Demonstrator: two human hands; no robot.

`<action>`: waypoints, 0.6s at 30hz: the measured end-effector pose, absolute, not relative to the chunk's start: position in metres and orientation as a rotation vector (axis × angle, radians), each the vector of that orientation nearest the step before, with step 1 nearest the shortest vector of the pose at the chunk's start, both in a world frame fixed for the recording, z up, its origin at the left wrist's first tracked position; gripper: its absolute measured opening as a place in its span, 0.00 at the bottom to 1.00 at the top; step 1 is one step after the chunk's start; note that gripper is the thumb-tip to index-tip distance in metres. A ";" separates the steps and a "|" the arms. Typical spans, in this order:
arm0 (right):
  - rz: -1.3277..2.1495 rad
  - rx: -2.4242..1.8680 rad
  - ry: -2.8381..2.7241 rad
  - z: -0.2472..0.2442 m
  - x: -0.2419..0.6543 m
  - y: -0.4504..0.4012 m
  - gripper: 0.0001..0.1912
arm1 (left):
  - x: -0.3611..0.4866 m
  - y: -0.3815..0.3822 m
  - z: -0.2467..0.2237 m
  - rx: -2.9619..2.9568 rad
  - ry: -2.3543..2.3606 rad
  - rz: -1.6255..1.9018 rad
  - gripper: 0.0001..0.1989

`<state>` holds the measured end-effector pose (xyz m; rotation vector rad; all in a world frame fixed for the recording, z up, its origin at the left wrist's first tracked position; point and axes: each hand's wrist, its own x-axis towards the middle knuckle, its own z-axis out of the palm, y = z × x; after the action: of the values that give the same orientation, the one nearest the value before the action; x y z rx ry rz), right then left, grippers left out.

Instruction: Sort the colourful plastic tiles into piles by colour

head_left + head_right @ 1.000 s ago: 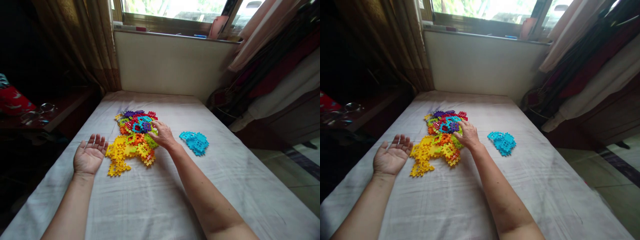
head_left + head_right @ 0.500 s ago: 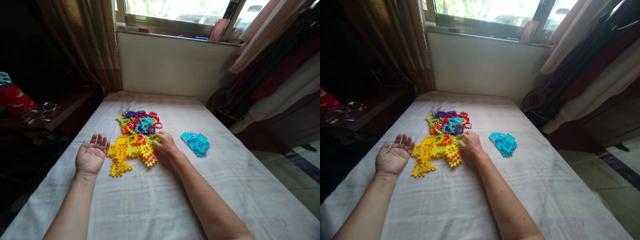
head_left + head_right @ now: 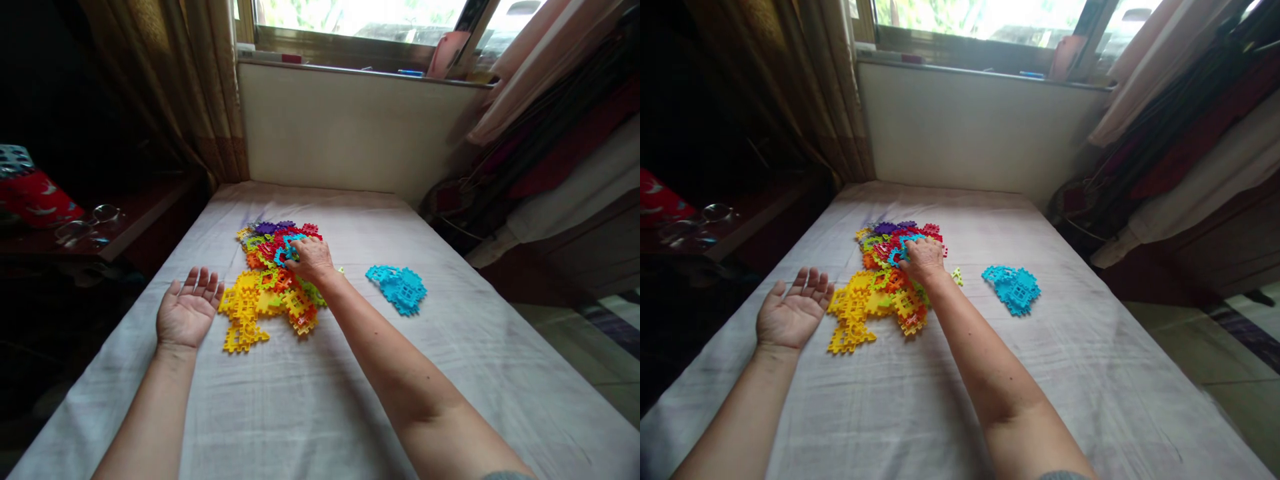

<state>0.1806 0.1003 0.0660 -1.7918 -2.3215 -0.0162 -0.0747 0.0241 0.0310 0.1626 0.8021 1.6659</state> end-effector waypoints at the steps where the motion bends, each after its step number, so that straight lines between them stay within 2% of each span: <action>1: -0.024 -1.784 -2.311 0.066 0.180 0.099 0.17 | -0.075 0.024 0.031 0.164 0.802 1.667 0.15; 3: -0.007 -1.746 -2.262 0.065 0.179 0.095 0.13 | -0.075 0.025 0.030 0.170 0.801 1.668 0.14; 7: 0.140 -1.613 -1.991 0.064 0.183 0.085 0.12 | -0.077 0.026 0.028 0.169 0.796 1.653 0.13; 12: 0.213 -1.625 -1.688 0.064 0.217 0.072 0.14 | -0.080 0.026 0.025 0.177 0.787 1.647 0.13; 18: 0.254 -1.767 -1.308 0.052 0.309 0.057 0.20 | -0.079 0.027 0.027 0.182 0.817 1.652 0.13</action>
<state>0.3088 0.0570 0.0519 -1.7666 -1.3078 0.2536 -0.0789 0.0267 0.0268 0.1824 0.8166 1.6520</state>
